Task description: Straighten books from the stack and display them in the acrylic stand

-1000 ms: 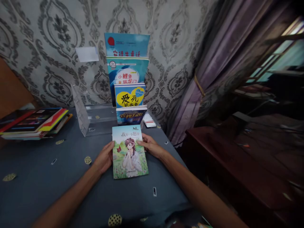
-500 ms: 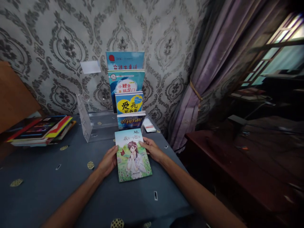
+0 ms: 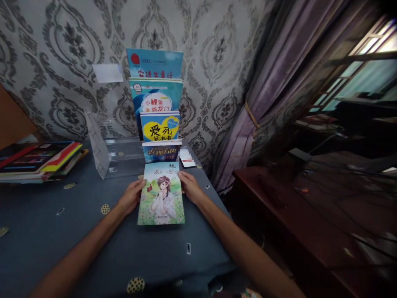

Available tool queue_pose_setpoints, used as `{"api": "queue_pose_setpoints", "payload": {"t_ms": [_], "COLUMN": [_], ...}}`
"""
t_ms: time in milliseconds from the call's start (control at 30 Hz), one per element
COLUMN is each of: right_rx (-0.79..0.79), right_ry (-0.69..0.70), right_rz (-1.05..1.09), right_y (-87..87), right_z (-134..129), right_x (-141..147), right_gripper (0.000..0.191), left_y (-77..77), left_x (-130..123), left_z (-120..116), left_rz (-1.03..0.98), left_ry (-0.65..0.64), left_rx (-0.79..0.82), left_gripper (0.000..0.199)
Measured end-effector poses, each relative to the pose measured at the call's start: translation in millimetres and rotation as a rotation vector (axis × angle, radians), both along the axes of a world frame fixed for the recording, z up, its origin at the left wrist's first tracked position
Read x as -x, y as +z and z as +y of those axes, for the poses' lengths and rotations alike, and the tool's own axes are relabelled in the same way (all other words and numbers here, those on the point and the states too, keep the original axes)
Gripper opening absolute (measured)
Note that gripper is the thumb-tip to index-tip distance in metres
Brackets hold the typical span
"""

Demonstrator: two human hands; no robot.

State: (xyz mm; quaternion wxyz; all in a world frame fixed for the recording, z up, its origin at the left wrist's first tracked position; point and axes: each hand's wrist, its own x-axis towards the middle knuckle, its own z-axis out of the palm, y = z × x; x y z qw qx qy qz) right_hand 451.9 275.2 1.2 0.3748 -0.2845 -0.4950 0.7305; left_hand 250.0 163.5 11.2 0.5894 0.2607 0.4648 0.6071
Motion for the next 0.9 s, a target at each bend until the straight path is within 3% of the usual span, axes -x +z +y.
{"api": "queue_pose_setpoints", "payload": {"t_ms": [133,233,367,467,533,600,700,900], "right_rx": [0.021,-0.036,-0.118,-0.151,-0.160,-0.168,-0.197,-0.260], "right_ry": [0.036,0.190,0.385,0.352,0.322,0.293,0.277,0.424], "right_rz": [0.002,-0.083,-0.169,-0.162,-0.165,-0.182,-0.241,-0.374], "right_y": [5.3,6.5,5.1,3.7,2.9,2.5,3.6,10.6], "right_z": [5,6,2,1,3,4,3,-5], "right_x": [-7,-12,-11,-9,-7,-7,-7,-10], "right_gripper": [0.044,0.036,0.027,0.024,0.022,0.020,0.013,0.013], "left_y": [8.6,21.8,40.1,43.8,40.7,35.2,26.4,18.6], "left_x": [24,47,60,41,16,-11,-41,-52], "left_z": [-6,-3,3,-4,-17,-33,-54,-64], "left_rz": [0.131,0.401,1.066,1.694,1.918,1.949,1.962,1.967], "left_ry": [-0.137,-0.240,-0.430,-0.377,-0.380,-0.441,-0.421,-0.411], "left_rx": [0.113,0.220,0.139,-0.002,-0.073,-0.175,-0.297,-0.235], "left_gripper": [0.032,0.037,0.037,0.030,0.031,0.033,0.041,0.034]}}
